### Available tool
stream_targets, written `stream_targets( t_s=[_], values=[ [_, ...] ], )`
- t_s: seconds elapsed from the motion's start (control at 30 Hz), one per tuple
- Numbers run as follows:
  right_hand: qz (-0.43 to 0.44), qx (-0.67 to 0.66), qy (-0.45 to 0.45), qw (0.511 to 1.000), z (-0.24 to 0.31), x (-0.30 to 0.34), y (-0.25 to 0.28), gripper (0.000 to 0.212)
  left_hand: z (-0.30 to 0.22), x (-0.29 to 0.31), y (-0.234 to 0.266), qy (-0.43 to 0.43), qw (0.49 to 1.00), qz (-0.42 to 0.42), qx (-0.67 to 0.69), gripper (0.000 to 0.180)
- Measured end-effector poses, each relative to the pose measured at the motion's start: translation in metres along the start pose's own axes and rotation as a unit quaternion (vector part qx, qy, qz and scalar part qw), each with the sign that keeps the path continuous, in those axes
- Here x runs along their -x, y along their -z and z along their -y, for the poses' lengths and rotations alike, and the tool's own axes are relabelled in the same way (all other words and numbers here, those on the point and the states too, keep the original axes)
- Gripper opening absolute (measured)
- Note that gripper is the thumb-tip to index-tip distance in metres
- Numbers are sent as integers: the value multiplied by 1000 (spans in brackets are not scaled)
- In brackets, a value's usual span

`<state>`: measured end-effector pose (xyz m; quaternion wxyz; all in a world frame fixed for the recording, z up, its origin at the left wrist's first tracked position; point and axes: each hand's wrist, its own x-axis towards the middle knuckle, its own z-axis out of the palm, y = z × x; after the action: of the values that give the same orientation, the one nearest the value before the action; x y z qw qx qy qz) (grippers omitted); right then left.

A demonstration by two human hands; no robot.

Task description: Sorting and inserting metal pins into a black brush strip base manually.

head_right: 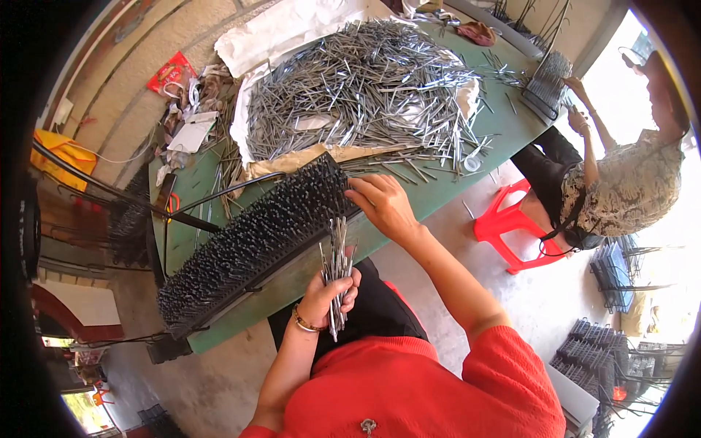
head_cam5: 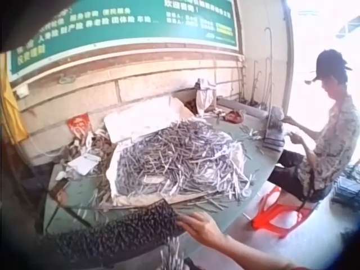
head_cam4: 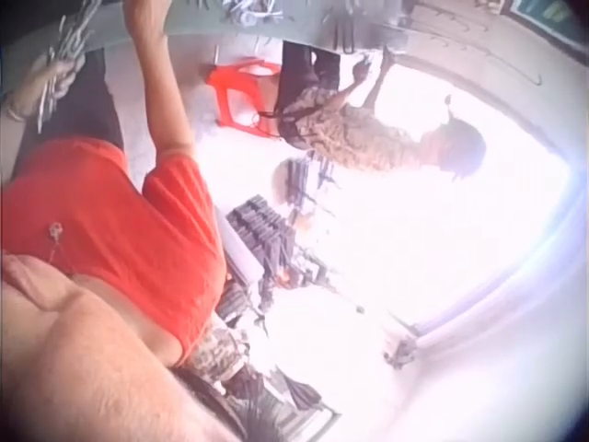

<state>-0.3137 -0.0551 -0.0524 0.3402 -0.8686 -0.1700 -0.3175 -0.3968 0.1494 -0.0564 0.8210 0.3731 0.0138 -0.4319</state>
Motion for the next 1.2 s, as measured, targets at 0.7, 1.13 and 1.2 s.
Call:
stream_targets(
  t_s=[0.7, 1.13, 1.2],
  values=[
    [220, -422, -398, 785, -7, -61, 33, 19, -63, -50, -4, -4, 985, 63, -160, 58],
    [364, -346, -359, 787, -23, -91, 24, 16, -69, -54, 4, -50, 985, 0, -163, 57],
    [334, -367, -360, 790, -20, -89, 24, 15, -68, -55, 3, -51, 983, 4, -177, 57]
  ],
)
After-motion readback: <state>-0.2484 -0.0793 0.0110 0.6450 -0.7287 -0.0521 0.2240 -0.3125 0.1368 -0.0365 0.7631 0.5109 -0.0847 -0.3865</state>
